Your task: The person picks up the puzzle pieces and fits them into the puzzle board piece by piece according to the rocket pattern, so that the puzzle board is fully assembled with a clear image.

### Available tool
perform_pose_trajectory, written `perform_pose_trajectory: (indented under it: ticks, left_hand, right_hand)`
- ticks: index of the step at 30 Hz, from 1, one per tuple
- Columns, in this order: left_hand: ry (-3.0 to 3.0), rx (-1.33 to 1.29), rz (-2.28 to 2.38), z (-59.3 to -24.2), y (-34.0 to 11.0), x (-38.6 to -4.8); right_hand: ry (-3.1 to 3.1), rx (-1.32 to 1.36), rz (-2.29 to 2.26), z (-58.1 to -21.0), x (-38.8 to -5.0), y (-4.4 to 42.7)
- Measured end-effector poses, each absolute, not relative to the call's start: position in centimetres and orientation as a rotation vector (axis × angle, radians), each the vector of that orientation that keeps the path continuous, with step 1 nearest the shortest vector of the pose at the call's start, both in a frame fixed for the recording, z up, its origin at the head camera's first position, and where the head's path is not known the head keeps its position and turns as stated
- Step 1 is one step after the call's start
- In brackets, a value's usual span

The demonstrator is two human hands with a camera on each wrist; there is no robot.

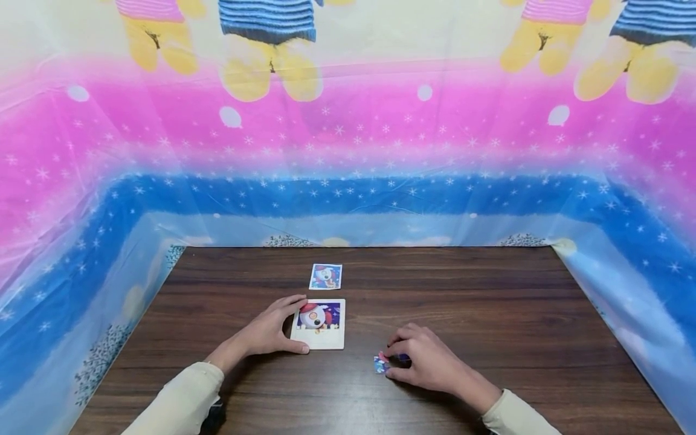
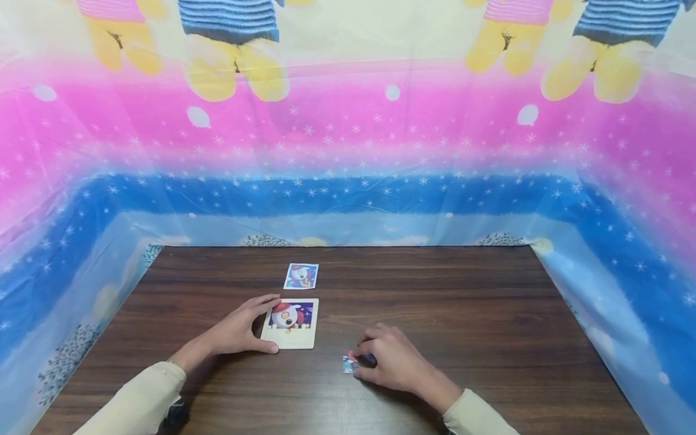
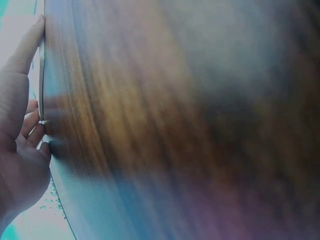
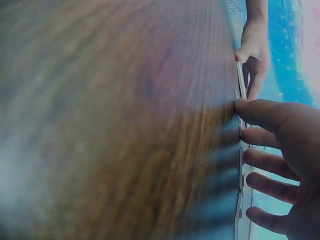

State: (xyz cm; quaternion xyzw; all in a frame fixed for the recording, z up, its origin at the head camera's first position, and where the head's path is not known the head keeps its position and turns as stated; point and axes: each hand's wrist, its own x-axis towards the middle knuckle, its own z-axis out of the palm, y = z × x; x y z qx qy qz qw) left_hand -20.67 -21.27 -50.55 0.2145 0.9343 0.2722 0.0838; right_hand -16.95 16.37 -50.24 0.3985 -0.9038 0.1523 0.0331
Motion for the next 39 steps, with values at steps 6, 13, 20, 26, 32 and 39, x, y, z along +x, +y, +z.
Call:
perform_pose_trajectory:
  ticks: [6,13,20,26,32,39]
  left_hand:
    - [2.788,0.651,0.812,-50.7,-21.3,-20.6]
    - [2.785,0.634,0.810,-50.8,-21.3,-20.7]
    - [2.787,0.649,0.809,-50.7,-21.3,-20.7]
    - [2.789,0.652,0.810,-50.7,-21.3,-20.7]
    - [2.791,0.660,0.813,-50.6,-21.3,-20.7]
    - [2.792,0.660,0.803,-50.6,-21.4,-20.6]
  right_hand:
    - [-2.797,1.236,0.463,-50.2,-17.1,16.3]
    - [-2.762,1.231,0.465,-50.4,-17.2,16.2]
    - [-2.759,1.236,0.459,-50.5,-17.6,16.2]
    - [-2.802,1.242,0.447,-50.2,-17.8,16.0]
    - [-2.820,1.250,0.458,-50.0,-17.8,16.0]
    - [-2.778,1.310,0.427,-49.8,-18.2,15.7]
